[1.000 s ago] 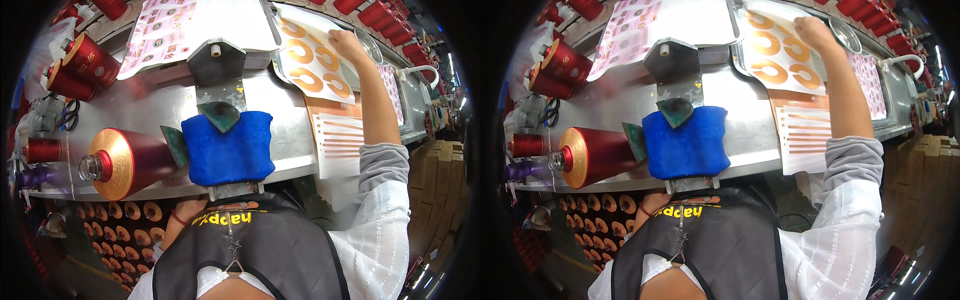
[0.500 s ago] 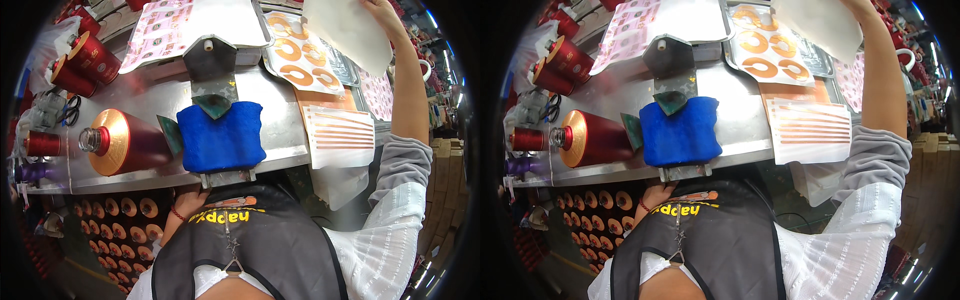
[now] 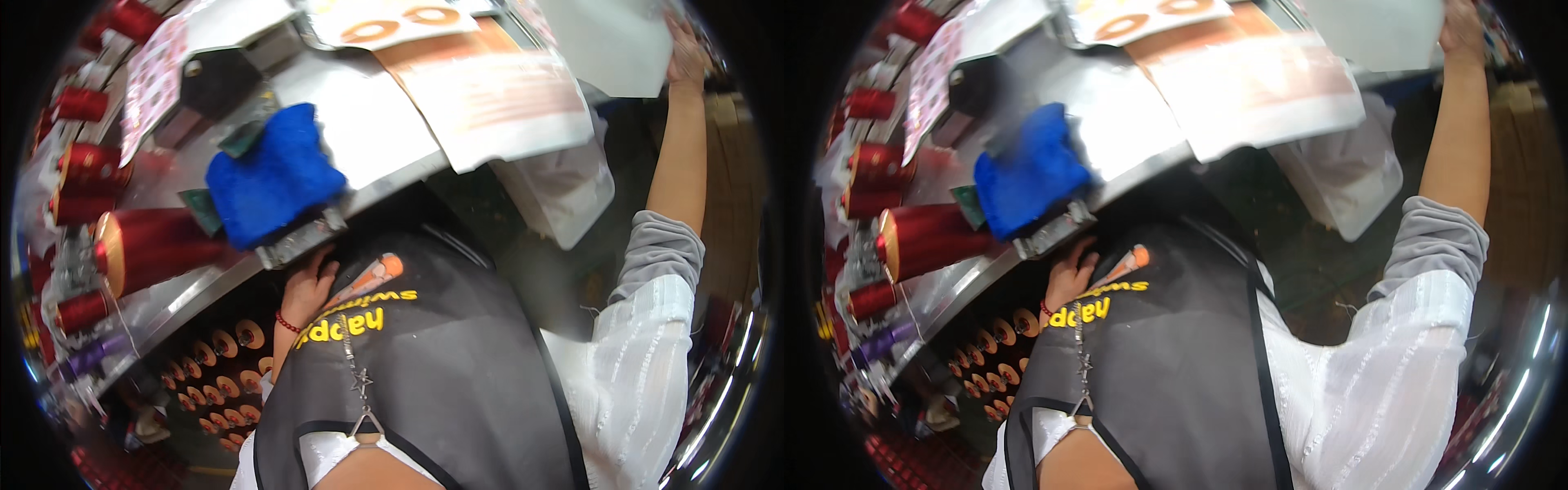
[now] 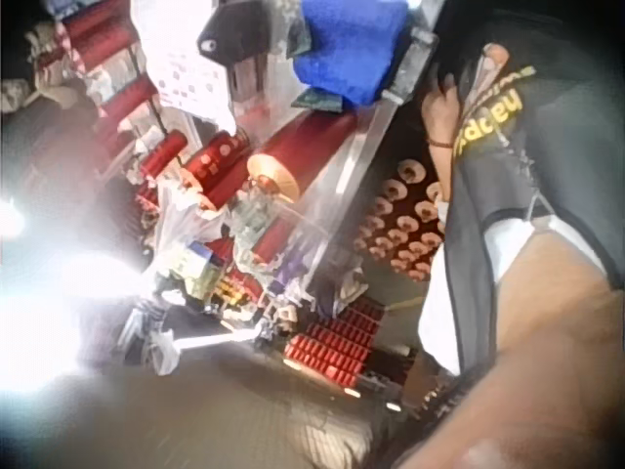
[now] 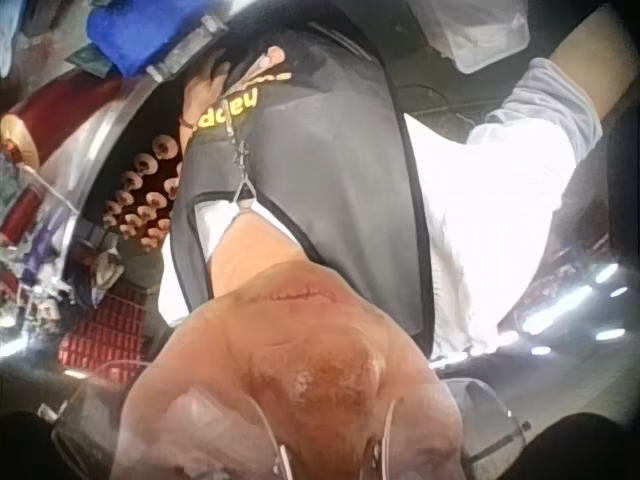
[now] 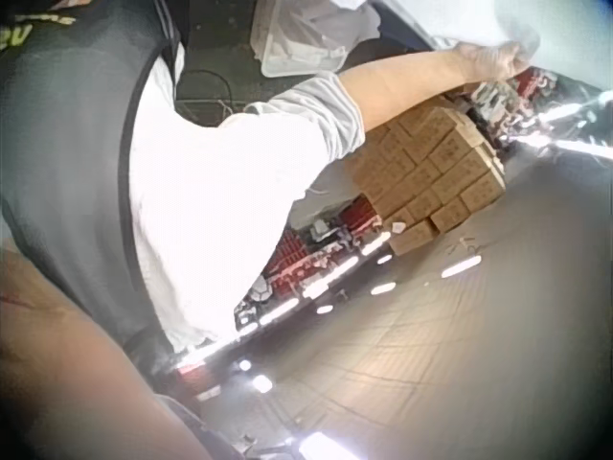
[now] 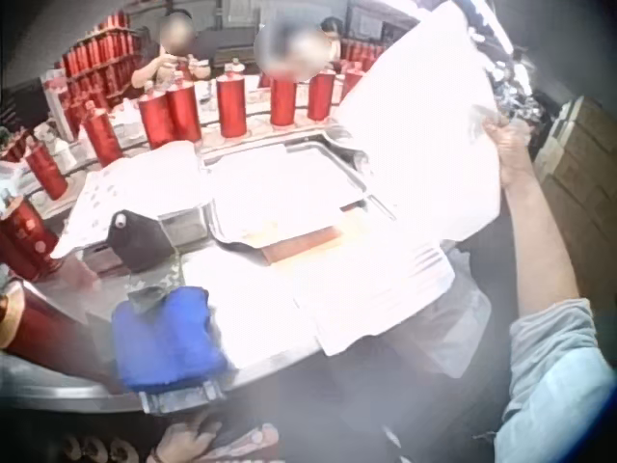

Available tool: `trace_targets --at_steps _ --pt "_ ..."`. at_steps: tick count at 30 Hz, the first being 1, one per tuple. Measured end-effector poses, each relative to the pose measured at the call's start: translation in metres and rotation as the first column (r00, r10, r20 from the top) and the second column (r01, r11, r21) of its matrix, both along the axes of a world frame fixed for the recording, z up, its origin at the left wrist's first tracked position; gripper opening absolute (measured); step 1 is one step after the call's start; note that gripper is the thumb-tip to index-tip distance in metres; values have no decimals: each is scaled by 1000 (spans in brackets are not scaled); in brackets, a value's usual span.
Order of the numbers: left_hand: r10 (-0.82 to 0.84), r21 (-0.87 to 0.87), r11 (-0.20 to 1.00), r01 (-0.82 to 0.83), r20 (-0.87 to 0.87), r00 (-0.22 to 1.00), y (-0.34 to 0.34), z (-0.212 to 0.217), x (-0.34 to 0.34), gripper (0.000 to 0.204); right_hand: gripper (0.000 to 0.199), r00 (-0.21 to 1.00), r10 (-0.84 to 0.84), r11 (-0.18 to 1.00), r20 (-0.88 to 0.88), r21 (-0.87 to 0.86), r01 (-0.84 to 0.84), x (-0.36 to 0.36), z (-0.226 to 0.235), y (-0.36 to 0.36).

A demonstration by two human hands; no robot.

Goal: The person applies adhesive labels to red cylindrical containers at a workstation. They peel labels from sheets, align and smooth them onto the containers, and place finished units aside. The person also handles label sheets and a green squeegee tool during the process.

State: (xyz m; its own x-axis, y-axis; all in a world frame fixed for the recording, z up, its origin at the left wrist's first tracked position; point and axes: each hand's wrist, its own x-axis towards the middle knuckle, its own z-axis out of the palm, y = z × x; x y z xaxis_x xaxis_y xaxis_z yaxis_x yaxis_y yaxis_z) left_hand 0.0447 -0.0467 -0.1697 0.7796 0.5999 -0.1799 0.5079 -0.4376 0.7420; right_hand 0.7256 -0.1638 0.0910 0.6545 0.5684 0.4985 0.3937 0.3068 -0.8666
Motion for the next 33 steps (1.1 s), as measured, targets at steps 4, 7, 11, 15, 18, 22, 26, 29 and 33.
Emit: trace_targets --at_steps 4,7,11,15,18,22,26,29,33 --pt "12 -39 999 -15 -77 997 -5 4 7 36 45 774 -549 828 -316 -78 555 -31 -65 -156" --pt "-16 -67 998 9 -114 993 -5 5 15 36 46 553 -742 639 -378 -150 755 -48 -134 -260" --pt "-24 -28 999 18 -201 979 -10 22 36 36 41 433 -683 598 -589 -109 794 -22 -282 -345" --pt "-68 -50 997 60 -180 981 -4 17 51 36 34 13 -718 622 -696 -634 460 -7 -400 -351" --pt "13 3 1000 -13 -242 970 -15 32 50 36 28 131 -843 538 -521 -824 180 -57 -432 -262" --pt "-21 1 1000 21 -196 980 -9 38 39 35 13 388 -669 724 -634 -673 150 -65 -387 -215" --pt "-7 -36 999 7 13 1000 -9 71 29 31 14 688 -101 983 -719 -178 -41 -79 -245 -160" --pt "22 -81 997 -7 187 982 -7 102 21 29 22 816 318 933 -483 9 -359 -140 -146 -80" --pt "8 -300 948 110 367 930 -6 136 -9 25 17 848 516 788 -124 -318 -527 -296 -89 48"
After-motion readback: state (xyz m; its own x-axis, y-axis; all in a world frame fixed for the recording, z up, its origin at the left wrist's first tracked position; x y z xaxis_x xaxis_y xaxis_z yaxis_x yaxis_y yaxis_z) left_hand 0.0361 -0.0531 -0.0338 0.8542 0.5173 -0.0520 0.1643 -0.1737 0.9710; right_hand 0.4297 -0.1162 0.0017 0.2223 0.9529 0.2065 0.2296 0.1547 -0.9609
